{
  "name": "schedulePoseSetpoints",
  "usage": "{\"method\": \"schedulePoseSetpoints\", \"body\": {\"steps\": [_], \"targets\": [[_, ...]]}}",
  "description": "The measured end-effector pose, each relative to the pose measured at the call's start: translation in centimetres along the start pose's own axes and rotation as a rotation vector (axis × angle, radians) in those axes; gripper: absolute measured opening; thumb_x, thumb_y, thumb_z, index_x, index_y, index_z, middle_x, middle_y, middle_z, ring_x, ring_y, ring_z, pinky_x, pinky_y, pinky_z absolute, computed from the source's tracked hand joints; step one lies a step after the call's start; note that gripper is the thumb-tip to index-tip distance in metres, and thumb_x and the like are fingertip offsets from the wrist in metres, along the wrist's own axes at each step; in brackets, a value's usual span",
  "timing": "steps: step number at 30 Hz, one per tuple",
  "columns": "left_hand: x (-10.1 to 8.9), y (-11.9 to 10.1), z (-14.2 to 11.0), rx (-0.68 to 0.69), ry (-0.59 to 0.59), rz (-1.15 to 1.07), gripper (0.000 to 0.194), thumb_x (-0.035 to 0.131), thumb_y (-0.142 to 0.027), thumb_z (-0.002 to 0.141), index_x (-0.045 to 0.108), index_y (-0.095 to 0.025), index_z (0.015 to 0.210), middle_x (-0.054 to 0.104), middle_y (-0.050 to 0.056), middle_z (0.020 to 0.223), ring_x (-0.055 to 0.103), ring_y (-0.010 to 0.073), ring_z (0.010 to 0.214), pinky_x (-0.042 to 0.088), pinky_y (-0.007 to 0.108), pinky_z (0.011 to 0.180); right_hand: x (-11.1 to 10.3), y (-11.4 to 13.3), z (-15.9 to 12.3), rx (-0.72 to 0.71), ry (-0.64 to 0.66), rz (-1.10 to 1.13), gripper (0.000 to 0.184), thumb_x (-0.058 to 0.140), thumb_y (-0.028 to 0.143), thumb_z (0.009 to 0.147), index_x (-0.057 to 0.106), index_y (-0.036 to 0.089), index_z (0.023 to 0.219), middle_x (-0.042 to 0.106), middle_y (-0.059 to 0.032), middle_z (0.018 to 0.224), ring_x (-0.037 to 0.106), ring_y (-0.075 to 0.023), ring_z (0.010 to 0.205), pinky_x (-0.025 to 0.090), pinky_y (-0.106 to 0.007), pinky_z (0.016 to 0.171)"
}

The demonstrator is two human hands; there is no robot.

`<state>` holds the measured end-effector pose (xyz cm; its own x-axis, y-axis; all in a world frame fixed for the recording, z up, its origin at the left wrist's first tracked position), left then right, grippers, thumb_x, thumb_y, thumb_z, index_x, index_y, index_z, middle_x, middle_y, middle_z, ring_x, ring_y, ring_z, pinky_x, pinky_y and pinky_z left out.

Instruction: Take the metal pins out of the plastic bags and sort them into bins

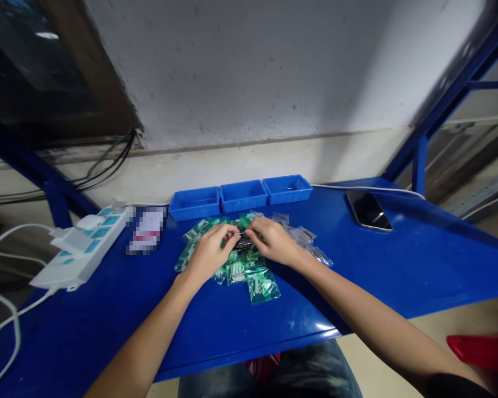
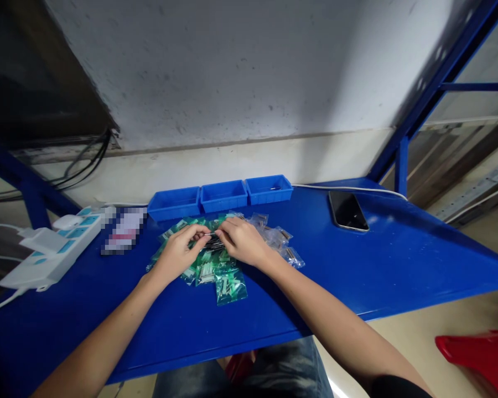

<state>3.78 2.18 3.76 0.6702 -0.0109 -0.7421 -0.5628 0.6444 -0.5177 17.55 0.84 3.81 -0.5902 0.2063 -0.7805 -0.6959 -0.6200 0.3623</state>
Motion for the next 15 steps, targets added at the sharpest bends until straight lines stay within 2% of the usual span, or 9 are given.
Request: {"method": "schedulePoseSetpoints", "body": {"steps": [7,13,15], "targets": [[-0.08,0.22,-0.12,-0.002,-0.025,0.015,0.015,0.043,-0.028,0.091,0.056,-0.021,0.087,0.062,0.0,0.081,0.058,0.0149,0.074,0.044,0.027,0.067,-0.33,0.2,-0.26,0.03,-0.004,0.091,0.014,0.047,0.028,0.09,0.05,0.018,0.098,0.06,-0.0051,0.084,0.055,-0.016,0.074,0.042,-0.028,0.068],[-0.11,-0.07,-0.16,-0.001,0.006,0.042,0.02,0.04,-0.03,0.093,0.056,-0.021,0.085,0.062,-0.001,0.074,0.059,0.0144,0.069,0.043,0.026,0.063,-0.22,0.22,-0.21,-0.013,-0.02,0.066,0.013,0.042,0.027,0.092,0.052,0.019,0.091,0.059,-0.0042,0.079,0.053,-0.0159,0.073,0.04,-0.028,0.067],[-0.16,-0.09,-0.15,-0.019,0.009,0.024,0.019,0.04,-0.031,0.092,0.056,-0.021,0.09,0.063,-0.001,0.075,0.059,0.0137,0.066,0.042,0.024,0.059,-0.29,0.24,-0.16,-0.014,-0.029,0.053,0.015,0.041,0.028,0.092,0.053,0.019,0.089,0.058,-0.004,0.078,0.052,-0.0157,0.072,0.04,-0.028,0.066]]}}
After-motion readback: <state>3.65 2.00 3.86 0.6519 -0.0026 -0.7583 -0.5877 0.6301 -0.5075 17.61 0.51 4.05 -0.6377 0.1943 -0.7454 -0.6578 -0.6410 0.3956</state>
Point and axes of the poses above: each hand's wrist, its own z-axis towards the middle knuckle, its own x-axis out of the palm, y = z × x, the point moved 6 cm from there along z, towards the middle knuckle
